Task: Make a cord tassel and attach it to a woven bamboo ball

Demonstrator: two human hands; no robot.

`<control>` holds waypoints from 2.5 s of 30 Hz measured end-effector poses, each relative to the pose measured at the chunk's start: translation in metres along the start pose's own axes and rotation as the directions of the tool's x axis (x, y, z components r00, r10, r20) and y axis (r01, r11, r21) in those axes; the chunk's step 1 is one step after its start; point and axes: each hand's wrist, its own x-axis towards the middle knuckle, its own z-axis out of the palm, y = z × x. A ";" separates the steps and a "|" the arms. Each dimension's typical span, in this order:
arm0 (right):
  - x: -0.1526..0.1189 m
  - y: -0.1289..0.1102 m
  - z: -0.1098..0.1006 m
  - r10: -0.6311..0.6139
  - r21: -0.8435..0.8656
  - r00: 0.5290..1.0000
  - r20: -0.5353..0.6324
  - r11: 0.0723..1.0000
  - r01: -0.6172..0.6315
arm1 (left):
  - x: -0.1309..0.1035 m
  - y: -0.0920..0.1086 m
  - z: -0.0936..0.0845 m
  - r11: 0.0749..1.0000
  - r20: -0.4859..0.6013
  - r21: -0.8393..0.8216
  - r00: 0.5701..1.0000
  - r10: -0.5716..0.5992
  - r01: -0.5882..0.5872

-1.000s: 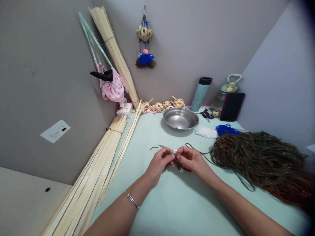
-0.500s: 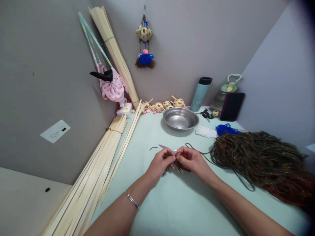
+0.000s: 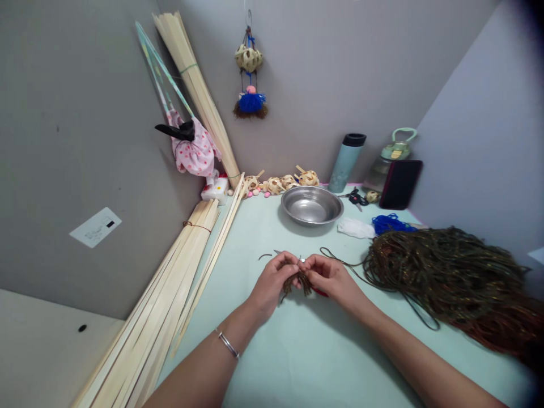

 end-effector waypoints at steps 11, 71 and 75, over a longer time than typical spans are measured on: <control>0.000 0.001 -0.002 -0.014 0.020 0.999 -0.043 1.000 0.014 | 0.002 -0.003 -0.001 0.995 -0.074 0.089 0.996 0.043 -0.036; -0.002 -0.003 -0.004 -0.056 0.002 0.994 -0.093 0.998 0.057 | 0.002 -0.006 -0.001 0.993 -0.044 0.101 0.996 0.073 -0.068; -0.002 -0.006 0.002 -0.035 0.031 0.999 0.040 0.999 0.034 | 0.004 -0.006 -0.003 0.991 -0.041 0.083 0.993 0.109 -0.105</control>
